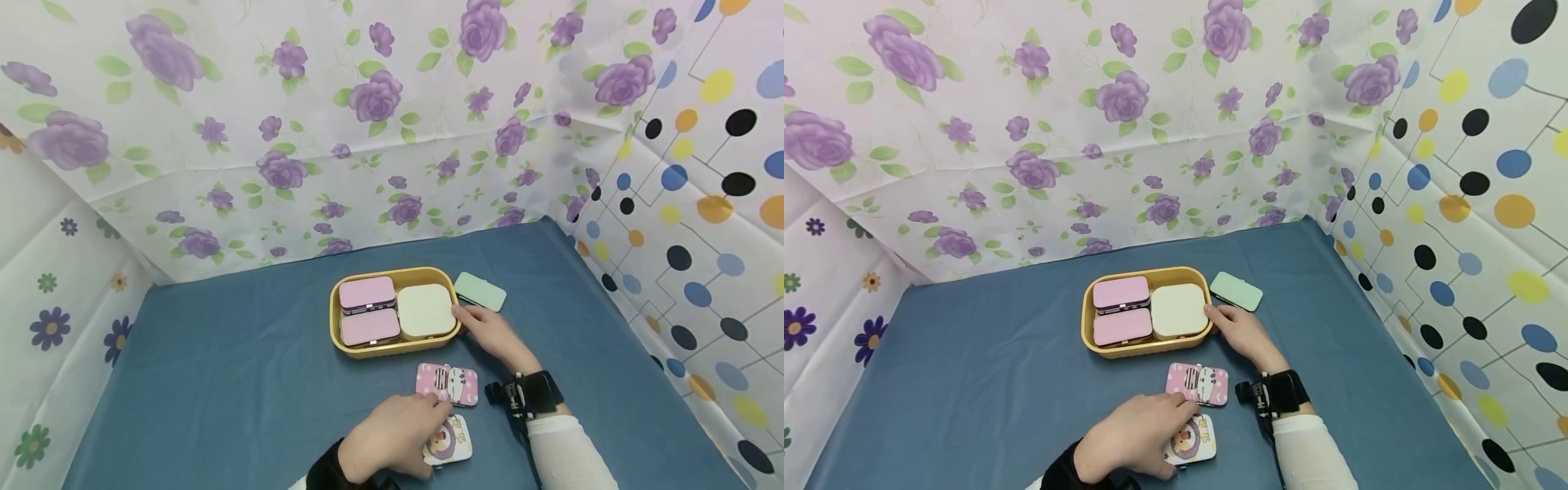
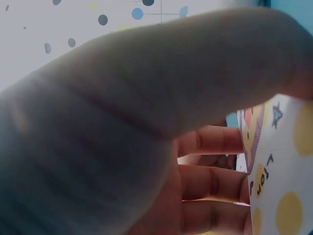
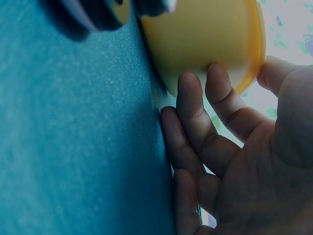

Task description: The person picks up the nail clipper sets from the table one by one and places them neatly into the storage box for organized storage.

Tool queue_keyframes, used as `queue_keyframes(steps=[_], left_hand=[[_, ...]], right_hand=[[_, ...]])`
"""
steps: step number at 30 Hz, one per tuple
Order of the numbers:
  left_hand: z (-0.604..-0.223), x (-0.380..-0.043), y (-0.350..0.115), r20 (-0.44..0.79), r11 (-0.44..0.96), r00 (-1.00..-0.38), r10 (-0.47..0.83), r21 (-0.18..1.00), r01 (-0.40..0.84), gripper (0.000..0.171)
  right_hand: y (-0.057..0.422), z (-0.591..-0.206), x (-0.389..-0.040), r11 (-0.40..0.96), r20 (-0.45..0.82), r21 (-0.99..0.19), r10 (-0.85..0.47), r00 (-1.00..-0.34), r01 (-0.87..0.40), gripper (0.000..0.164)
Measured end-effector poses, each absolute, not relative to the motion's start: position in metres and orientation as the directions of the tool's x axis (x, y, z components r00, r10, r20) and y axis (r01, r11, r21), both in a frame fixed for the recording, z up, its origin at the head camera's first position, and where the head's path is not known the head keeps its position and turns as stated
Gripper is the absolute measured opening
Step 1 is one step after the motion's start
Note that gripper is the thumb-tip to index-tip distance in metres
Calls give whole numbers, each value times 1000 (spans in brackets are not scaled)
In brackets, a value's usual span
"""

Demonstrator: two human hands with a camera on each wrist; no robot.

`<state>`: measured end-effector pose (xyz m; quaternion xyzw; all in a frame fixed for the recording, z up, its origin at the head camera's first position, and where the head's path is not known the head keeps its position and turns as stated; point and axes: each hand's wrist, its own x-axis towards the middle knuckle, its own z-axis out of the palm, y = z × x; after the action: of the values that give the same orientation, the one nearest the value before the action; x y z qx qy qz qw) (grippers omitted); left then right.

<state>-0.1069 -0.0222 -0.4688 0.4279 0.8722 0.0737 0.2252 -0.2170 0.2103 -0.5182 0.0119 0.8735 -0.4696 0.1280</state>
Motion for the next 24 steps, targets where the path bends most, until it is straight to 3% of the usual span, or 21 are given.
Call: queue_keyframes(steps=[11, 24], left_hand=[[-456, -116, -38, -260, 632, -576, 775, 334, 699, 79], [-441, -130, -65, -70, 636, -650, 757, 308, 707, 76]], right_hand=[[209, -518, -219, 570, -228, -811, -106, -968, 129, 59], [210, -519, -220, 572, -234, -809, -105, -967, 134, 61]])
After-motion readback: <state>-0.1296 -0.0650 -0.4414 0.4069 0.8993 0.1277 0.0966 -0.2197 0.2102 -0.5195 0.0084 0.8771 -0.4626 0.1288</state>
